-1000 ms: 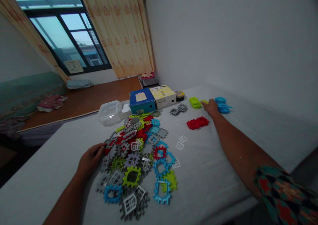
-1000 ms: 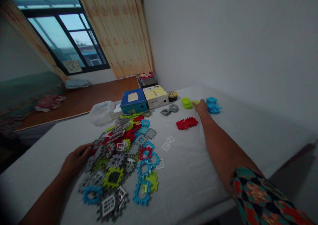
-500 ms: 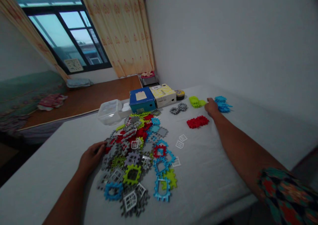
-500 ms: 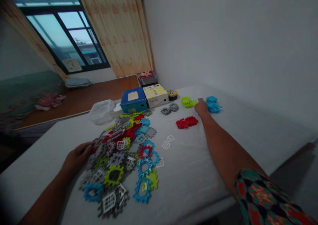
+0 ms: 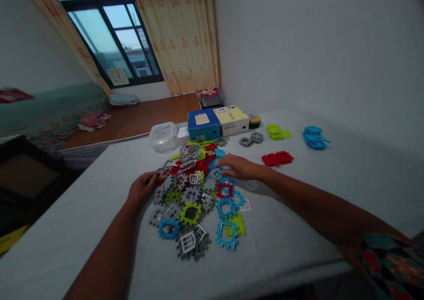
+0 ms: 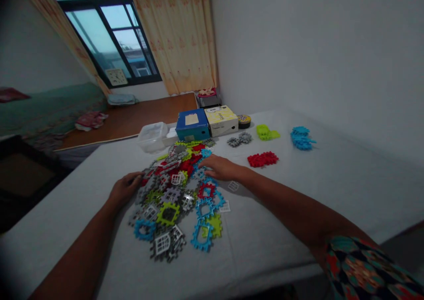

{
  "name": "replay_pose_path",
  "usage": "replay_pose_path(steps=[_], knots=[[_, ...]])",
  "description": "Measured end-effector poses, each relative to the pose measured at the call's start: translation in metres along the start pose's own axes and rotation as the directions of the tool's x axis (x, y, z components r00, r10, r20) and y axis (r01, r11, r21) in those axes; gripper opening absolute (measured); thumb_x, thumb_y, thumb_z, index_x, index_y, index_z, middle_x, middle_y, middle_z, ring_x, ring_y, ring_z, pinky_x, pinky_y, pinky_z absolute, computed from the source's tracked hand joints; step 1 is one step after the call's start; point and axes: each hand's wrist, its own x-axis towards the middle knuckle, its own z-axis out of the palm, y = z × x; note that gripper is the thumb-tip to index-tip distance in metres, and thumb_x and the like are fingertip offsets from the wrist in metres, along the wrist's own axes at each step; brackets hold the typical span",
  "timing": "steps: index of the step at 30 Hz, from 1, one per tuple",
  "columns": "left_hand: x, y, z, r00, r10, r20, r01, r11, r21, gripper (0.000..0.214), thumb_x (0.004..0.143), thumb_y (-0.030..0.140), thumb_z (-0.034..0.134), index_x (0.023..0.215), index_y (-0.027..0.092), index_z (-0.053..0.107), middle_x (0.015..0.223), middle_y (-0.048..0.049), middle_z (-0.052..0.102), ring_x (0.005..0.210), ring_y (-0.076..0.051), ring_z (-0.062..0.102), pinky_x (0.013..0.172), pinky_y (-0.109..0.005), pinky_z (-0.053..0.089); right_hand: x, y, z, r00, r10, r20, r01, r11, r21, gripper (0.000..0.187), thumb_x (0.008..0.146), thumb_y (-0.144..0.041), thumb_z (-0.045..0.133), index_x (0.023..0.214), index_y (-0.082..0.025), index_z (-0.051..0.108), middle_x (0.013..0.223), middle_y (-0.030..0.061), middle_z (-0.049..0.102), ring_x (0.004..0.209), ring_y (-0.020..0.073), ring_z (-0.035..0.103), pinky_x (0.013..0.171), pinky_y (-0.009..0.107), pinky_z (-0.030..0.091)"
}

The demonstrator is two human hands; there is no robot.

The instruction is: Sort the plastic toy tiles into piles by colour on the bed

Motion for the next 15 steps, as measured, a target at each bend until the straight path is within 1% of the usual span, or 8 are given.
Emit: replay_pose_path(steps=[1, 2, 4, 6, 8, 10, 13, 15], knots=[[0.000, 0.000, 0.000, 1.000, 0.003, 0.001, -0.003, 1.000, 0.001, 0.056, 0.080, 0.053, 0.042, 0.107, 0.016, 0.075, 0.114, -0.0115, 0.075, 0.106, -0.027, 0.069, 0.095, -0.036, 0.053, -0.001, -0.001, 0.003, 0.999, 0.039, -0.001, -0.039, 0.998, -0.058, 0.031, 0.093, -0.025, 0.060, 0.123, -0.019, 0.064, 0.122, 0.0119, 0.068, 0.113, 0.0241, 0.059, 0.097, 0.040, 0.048], [0.000, 0.000, 0.000, 1.000, 0.008, 0.003, -0.008, 1.000, 0.002, 0.056, 0.081, 0.053, 0.042, 0.107, 0.016, 0.074, 0.114, -0.0114, 0.075, 0.106, -0.027, 0.069, 0.095, -0.036, 0.052, -0.003, 0.000, 0.005, 0.994, 0.110, -0.012, -0.111, 0.987, -0.115, 0.035, 0.092, -0.027, 0.062, 0.126, -0.018, 0.063, 0.124, 0.0140, 0.067, 0.115, 0.0261, 0.058, 0.098, 0.042, 0.047], [0.000, 0.000, 0.000, 1.000, 0.018, 0.012, -0.018, 1.000, 0.004, 0.055, 0.081, 0.053, 0.043, 0.107, 0.017, 0.075, 0.114, -0.0107, 0.075, 0.105, -0.027, 0.069, 0.095, -0.036, 0.052, -0.007, 0.006, 0.006, 0.961, 0.277, -0.021, -0.276, 0.942, -0.194, 0.046, 0.089, -0.036, 0.068, 0.129, -0.015, 0.061, 0.127, 0.0180, 0.064, 0.116, 0.0300, 0.057, 0.097, 0.044, 0.047], [0.000, -0.002, 0.000, 1.000, 0.025, 0.018, -0.025, 1.000, -0.001, 0.054, 0.082, 0.053, 0.043, 0.108, 0.018, 0.075, 0.115, -0.0100, 0.075, 0.105, -0.027, 0.069, 0.096, -0.037, 0.052, -0.011, 0.012, 0.007, 0.929, 0.370, 0.028, -0.355, 0.909, -0.219, 0.057, 0.084, -0.043, 0.073, 0.130, -0.013, 0.060, 0.127, 0.0195, 0.064, 0.116, 0.0321, 0.058, 0.096, 0.043, 0.047], [0.001, -0.004, 0.001, 1.000, 0.021, 0.018, -0.021, 1.000, -0.009, 0.054, 0.082, 0.054, 0.043, 0.109, 0.019, 0.075, 0.115, -0.0101, 0.075, 0.106, -0.027, 0.068, 0.096, -0.037, 0.052, -0.012, 0.014, 0.008, 0.922, 0.376, 0.086, -0.351, 0.910, -0.219, 0.057, 0.082, -0.042, 0.074, 0.129, -0.013, 0.061, 0.126, 0.0187, 0.064, 0.115, 0.0321, 0.058, 0.096, 0.042, 0.047], [0.001, -0.005, 0.001, 1.000, 0.011, 0.017, -0.011, 1.000, -0.016, 0.056, 0.082, 0.055, 0.043, 0.110, 0.018, 0.074, 0.115, -0.0106, 0.075, 0.107, -0.027, 0.068, 0.096, -0.037, 0.052, -0.011, 0.015, 0.008, 0.926, 0.362, 0.105, -0.335, 0.918, -0.212, 0.054, 0.081, -0.037, 0.074, 0.128, -0.013, 0.062, 0.127, 0.0175, 0.065, 0.115, 0.0309, 0.059, 0.098, 0.040, 0.046], [0.002, -0.006, 0.002, 1.000, 0.007, 0.018, -0.007, 1.000, -0.009, 0.056, 0.081, 0.055, 0.043, 0.109, 0.018, 0.075, 0.113, -0.0108, 0.075, 0.106, -0.028, 0.069, 0.096, -0.036, 0.052, -0.009, 0.024, 0.000, 0.918, 0.390, 0.068, -0.370, 0.906, -0.204, 0.052, 0.079, -0.033, 0.073, 0.127, -0.015, 0.062, 0.127, 0.0150, 0.065, 0.114, 0.0286, 0.060, 0.097, 0.037, 0.046], [0.002, -0.005, 0.002, 1.000, 0.011, 0.012, -0.011, 1.000, -0.008, 0.056, 0.080, 0.055, 0.043, 0.107, 0.019, 0.076, 0.113, -0.0103, 0.075, 0.106, -0.028, 0.069, 0.096, -0.036, 0.052, -0.012, 0.037, -0.012, 0.891, 0.454, -0.006, -0.445, 0.869, -0.217, 0.048, 0.081, -0.031, 0.070, 0.126, -0.015, 0.062, 0.125, 0.0141, 0.067, 0.112, 0.0274, 0.061, 0.095, 0.035, 0.046]])
